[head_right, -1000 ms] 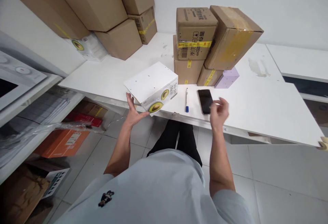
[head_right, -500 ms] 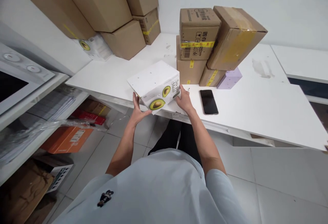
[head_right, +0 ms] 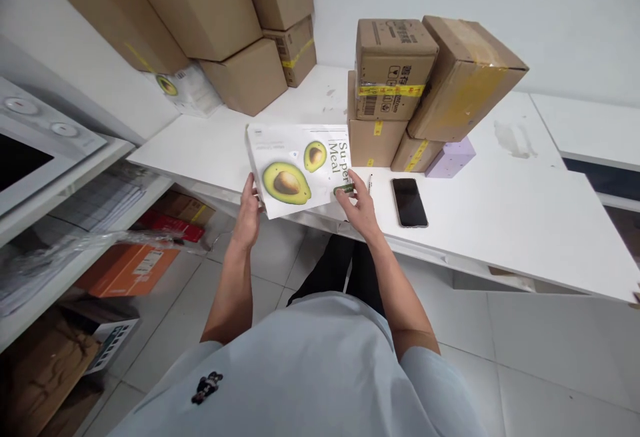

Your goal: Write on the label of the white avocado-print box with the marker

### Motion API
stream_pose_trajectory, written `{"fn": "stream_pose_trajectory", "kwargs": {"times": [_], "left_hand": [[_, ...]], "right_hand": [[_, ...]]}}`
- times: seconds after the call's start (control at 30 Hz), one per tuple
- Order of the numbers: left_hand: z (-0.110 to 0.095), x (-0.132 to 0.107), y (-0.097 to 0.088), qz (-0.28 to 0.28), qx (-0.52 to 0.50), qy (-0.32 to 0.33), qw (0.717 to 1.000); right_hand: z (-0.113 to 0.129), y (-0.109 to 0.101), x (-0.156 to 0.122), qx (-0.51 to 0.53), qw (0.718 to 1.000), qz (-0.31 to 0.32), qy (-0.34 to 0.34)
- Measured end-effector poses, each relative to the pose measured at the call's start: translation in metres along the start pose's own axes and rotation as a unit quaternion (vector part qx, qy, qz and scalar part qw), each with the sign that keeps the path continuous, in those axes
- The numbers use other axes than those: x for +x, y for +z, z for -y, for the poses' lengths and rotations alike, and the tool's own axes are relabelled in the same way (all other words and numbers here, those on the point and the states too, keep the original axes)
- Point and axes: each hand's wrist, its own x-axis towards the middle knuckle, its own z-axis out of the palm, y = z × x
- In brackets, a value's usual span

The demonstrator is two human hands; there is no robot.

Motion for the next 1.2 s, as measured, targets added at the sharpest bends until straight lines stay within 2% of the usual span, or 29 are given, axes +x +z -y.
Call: {"fn": "stream_pose_trajectory", "kwargs": {"times": [0.1,0.23,0.37,0.57,0.67,0.77,0.83,0.9,0.97,1.03,1.13,1.2], "left_hand": [[-0.031,-0.005,-0.010,-0.043,0.020,0.056,0.997],[-0.060,-0.013,-0.008,-0.094,0.067,0.107,0.988],[-0.067,-0.014,-0.001,-0.119,0.117,0.115,0.979],[-0.071,-0.012,0.002,-0.085,0.135,0.126,0.979],[-0.074,-0.011,0.006,-0.081,0.141,0.137,0.977],[-0.075,-0.009,0.009,-0.073,0.150,0.143,0.975],[-0.075,-0.008,0.008,-0.068,0.156,0.146,0.974],[-0.076,-0.006,0.008,-0.065,0.165,0.148,0.973],[-0.078,-0.005,0.006,-0.063,0.175,0.148,0.971],[-0.080,-0.003,0.005,-0.066,0.189,0.150,0.968],[-0.085,-0.001,0.003,-0.060,0.218,0.156,0.962],[-0.087,0.001,0.002,-0.046,0.237,0.161,0.957]], "right_hand": [[-0.003,0.013,-0.004,0.029,0.998,0.013,0.051],[-0.009,0.031,-0.014,0.050,0.987,0.040,0.148],[-0.013,0.040,-0.024,0.051,0.982,0.076,0.165],[-0.017,0.035,-0.032,0.030,0.983,0.078,0.162],[-0.016,0.031,-0.035,-0.015,0.991,0.056,0.124],[-0.008,0.024,-0.036,-0.040,0.996,-0.011,0.077],[0.004,0.017,-0.034,-0.046,0.997,-0.053,0.014],[0.022,0.009,-0.029,-0.081,0.991,-0.065,-0.087],[0.041,0.002,-0.020,-0.158,0.968,-0.047,-0.190],[0.059,-0.002,-0.009,-0.250,0.933,-0.012,-0.260],[0.075,0.000,0.008,-0.345,0.887,0.039,-0.303],[0.080,0.005,0.016,-0.377,0.871,0.061,-0.311]]}}
